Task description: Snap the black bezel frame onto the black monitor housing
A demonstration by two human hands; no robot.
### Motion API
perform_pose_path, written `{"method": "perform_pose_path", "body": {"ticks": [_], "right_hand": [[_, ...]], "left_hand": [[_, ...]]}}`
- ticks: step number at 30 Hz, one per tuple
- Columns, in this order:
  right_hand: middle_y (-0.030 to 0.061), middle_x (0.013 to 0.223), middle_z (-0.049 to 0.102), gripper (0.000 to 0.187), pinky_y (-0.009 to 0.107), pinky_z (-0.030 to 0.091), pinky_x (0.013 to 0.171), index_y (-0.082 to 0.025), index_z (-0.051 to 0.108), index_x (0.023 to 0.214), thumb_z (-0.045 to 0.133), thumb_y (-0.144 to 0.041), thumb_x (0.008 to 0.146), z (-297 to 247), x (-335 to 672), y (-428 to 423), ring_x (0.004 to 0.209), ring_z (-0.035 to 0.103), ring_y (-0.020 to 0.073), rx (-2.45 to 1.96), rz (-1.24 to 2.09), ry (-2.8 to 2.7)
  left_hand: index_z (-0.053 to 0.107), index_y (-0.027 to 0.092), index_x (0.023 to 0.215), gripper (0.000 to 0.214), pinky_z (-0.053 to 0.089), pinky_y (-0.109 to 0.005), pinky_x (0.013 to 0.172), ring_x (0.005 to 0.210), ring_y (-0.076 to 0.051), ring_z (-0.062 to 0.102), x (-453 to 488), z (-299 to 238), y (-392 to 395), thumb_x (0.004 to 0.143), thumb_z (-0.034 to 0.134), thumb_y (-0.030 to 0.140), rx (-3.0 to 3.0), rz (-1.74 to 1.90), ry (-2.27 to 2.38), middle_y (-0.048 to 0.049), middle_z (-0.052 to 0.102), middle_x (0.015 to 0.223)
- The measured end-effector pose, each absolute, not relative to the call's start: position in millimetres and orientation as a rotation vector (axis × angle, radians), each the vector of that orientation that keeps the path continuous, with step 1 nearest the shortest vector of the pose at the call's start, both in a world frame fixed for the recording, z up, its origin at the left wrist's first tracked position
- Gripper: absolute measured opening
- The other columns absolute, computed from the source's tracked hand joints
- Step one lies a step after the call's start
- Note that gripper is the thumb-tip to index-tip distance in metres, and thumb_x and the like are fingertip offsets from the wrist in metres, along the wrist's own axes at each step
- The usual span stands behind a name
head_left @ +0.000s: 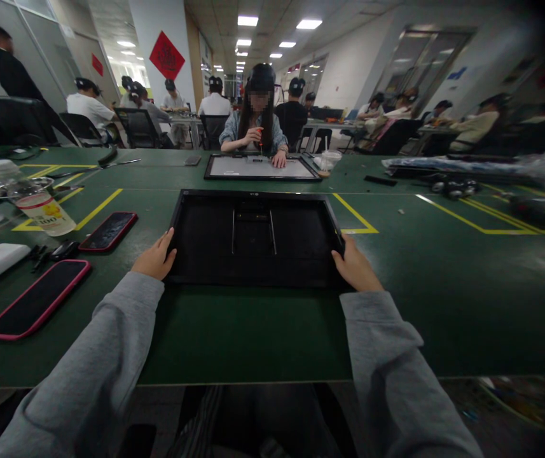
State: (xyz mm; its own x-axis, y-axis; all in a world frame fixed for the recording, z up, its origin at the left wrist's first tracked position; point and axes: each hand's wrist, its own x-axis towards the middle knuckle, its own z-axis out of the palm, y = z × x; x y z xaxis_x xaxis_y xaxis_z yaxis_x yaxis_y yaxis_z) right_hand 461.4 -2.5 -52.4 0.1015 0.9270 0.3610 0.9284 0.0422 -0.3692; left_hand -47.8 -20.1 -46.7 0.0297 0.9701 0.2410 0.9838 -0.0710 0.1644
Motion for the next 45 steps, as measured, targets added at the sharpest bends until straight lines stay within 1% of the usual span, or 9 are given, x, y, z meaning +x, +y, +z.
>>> {"method": "perform_pose_path", "body": {"ticks": [7, 10, 14, 19, 24, 28, 35, 40, 45], "right_hand": [[0.0276, 0.136, 0.053, 0.063, 0.056, 0.045, 0.1, -0.003, 0.033, 0.146, 0.041, -0.033, 0.091, -53.3, 462.8, -1.5, 0.12, 0.057, 0.0387, -1.865, 0.013, -1.801], [0.0266, 0.136, 0.054, 0.064, 0.056, 0.045, 0.099, -0.004, 0.032, 0.146, 0.042, -0.033, 0.09, -54.2, 463.5, -0.9, 0.119, 0.057, 0.0387, -1.856, 0.012, -1.802], [0.025, 0.138, 0.052, 0.064, 0.054, 0.044, 0.101, -0.006, 0.031, 0.147, 0.043, -0.033, 0.09, -55.7, 464.1, -0.1, 0.121, 0.057, 0.0369, -1.838, -0.008, -1.82], [0.0274, 0.144, 0.045, 0.065, 0.053, 0.043, 0.104, -0.002, 0.03, 0.146, 0.04, -0.034, 0.091, -56.1, 463.3, 0.6, 0.128, 0.05, 0.0369, -1.838, 0.019, -1.827], [0.0251, 0.143, 0.047, 0.065, 0.053, 0.042, 0.105, -0.005, 0.029, 0.147, 0.043, -0.032, 0.089, -57.1, 463.7, 0.4, 0.129, 0.05, 0.0355, -1.792, 0.006, -1.839], [0.0254, 0.143, 0.047, 0.065, 0.054, 0.042, 0.105, -0.005, 0.029, 0.147, 0.044, -0.032, 0.089, -57.3, 464.0, 0.3, 0.128, 0.051, 0.0358, -1.788, -0.005, -1.846], [0.028, 0.144, 0.044, 0.066, 0.051, 0.041, 0.107, -0.001, 0.029, 0.146, 0.041, -0.034, 0.091, -55.1, 462.6, 0.1, 0.131, 0.047, 0.036, -1.812, 0.02, -1.857], [0.0258, 0.143, 0.047, 0.066, 0.054, 0.041, 0.106, -0.004, 0.028, 0.147, 0.043, -0.033, 0.09, -54.7, 461.9, -0.7, 0.131, 0.047, 0.0361, -1.805, 0.022, -1.854], [0.027, 0.145, 0.044, 0.068, 0.05, 0.041, 0.107, -0.001, 0.026, 0.147, 0.041, -0.034, 0.09, -53.7, 461.8, -1.4, 0.134, 0.045, 0.0351, -1.835, 0.03, -1.867]], "left_hand": [[0.019, 0.016, 0.154, 0.065, 0.048, -0.045, 0.1, 0.127, -0.03, 0.053, -46.9, -44.4, -20.8, 0.095, 0.032, 0.039, -2.222, -0.436, -2.127, -0.0128, 0.036, 0.154], [0.018, 0.016, 0.154, 0.065, 0.048, -0.046, 0.1, 0.128, -0.03, 0.052, -47.5, -44.7, -20.9, 0.095, 0.031, 0.039, -2.226, -0.44, -2.129, -0.0129, 0.036, 0.154], [0.017, 0.017, 0.154, 0.065, 0.047, -0.044, 0.102, 0.129, -0.029, 0.051, -49.1, -46.5, -20.2, 0.095, 0.031, 0.041, -2.239, -0.456, -2.127, -0.0123, 0.034, 0.155], [0.016, 0.016, 0.154, 0.066, 0.045, -0.043, 0.105, 0.132, -0.028, 0.048, -49.5, -47.5, -19.8, 0.095, 0.032, 0.041, -2.256, -0.472, -2.123, -0.0127, 0.033, 0.155], [0.019, 0.016, 0.154, 0.065, 0.046, -0.042, 0.103, 0.131, -0.027, 0.049, -49.4, -48.3, -19.9, 0.095, 0.034, 0.039, -2.233, -0.465, -2.089, -0.0136, 0.037, 0.153], [0.018, 0.017, 0.154, 0.066, 0.046, -0.043, 0.103, 0.131, -0.027, 0.049, -51.5, -49.9, -19.1, 0.095, 0.035, 0.04, -2.253, -0.501, -2.071, -0.0134, 0.037, 0.153], [0.019, 0.016, 0.154, 0.066, 0.045, -0.045, 0.105, 0.132, -0.028, 0.048, -50.7, -47.1, -20.2, 0.095, 0.035, 0.04, -2.263, -0.503, -2.099, -0.0137, 0.035, 0.154], [0.019, 0.014, 0.153, 0.066, 0.044, -0.044, 0.106, 0.134, -0.027, 0.046, -50.2, -45.9, -20.3, 0.095, 0.034, 0.04, -2.268, -0.48, -2.108, -0.0139, 0.035, 0.154], [0.019, 0.015, 0.153, 0.066, 0.043, -0.041, 0.107, 0.135, -0.025, 0.045, -51.5, -46.8, -19.3, 0.094, 0.035, 0.04, -2.264, -0.491, -2.101, -0.0126, 0.035, 0.155]]}}
